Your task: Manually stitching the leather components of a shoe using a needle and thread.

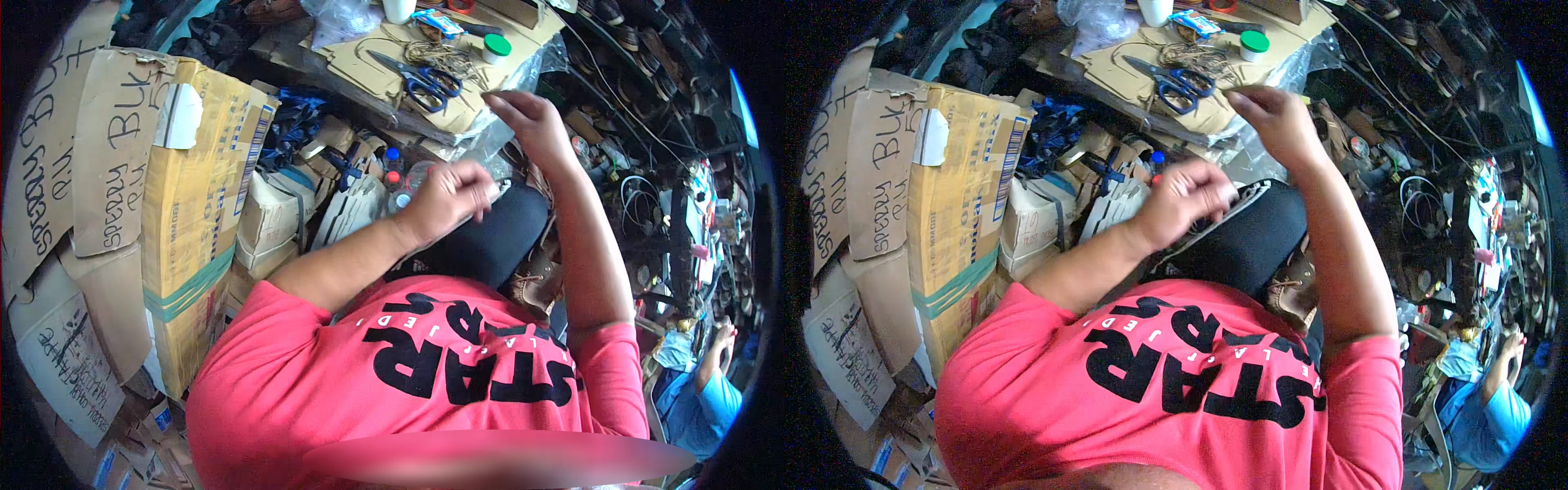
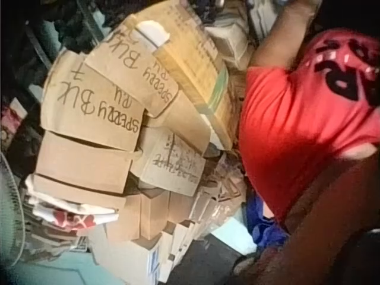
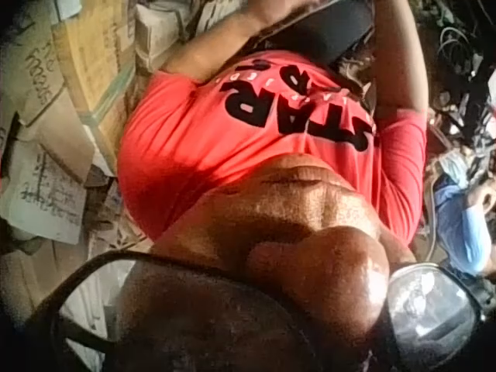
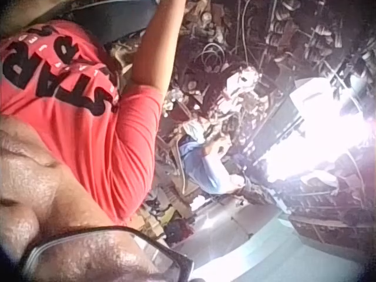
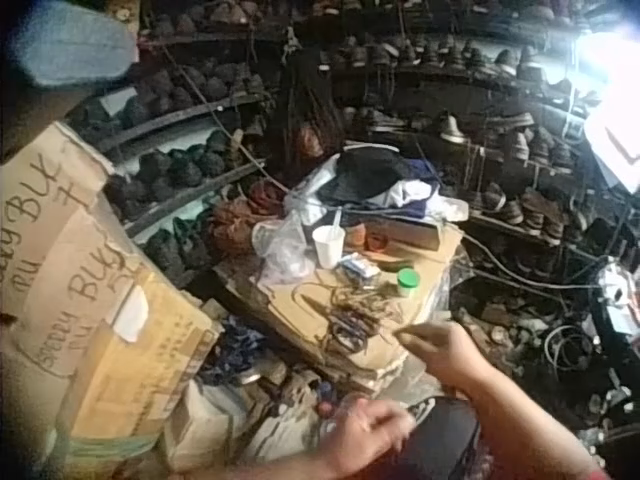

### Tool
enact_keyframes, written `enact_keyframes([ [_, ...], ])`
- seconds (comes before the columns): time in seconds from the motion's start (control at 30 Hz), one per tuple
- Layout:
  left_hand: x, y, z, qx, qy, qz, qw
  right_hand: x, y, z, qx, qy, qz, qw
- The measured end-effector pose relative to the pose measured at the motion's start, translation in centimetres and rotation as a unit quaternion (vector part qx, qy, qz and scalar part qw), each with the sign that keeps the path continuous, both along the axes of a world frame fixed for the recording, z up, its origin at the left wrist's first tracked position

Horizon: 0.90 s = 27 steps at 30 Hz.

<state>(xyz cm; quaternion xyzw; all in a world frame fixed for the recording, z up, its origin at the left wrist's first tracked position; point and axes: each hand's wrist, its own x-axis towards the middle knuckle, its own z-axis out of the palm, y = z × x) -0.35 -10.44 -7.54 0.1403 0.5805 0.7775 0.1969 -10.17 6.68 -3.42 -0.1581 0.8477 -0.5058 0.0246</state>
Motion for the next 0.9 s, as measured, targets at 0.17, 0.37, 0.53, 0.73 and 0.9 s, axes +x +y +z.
enact_keyframes([
  [0.17, -1.7, 2.8, 1.8, 0.088, 0.035, 0.07, 0.993, 8.8, 4.4, -0.5, -0.444, -0.269, 0.047, 0.853],
  [0.37, -0.5, 8.0, 2.4, 0.079, 0.034, 0.011, 0.996, 12.8, 6.8, -1.4, -0.53, -0.216, -0.069, 0.817],
  [0.53, 0.0, 10.9, 2.9, -0.04, 0.074, -0.051, 0.995, 13.9, 10.0, -1.1, -0.519, -0.175, -0.069, 0.834],
  [0.73, -1.1, 12.9, 6.0, -0.067, 0.181, -0.049, 0.98, 14.5, 14.0, -0.6, -0.444, -0.15, -0.066, 0.881],
  [0.9, -1.8, 14.6, 8.4, -0.166, 0.337, -0.09, 0.923, 14.7, 15.9, 0.3, -0.415, -0.155, -0.058, 0.895],
])
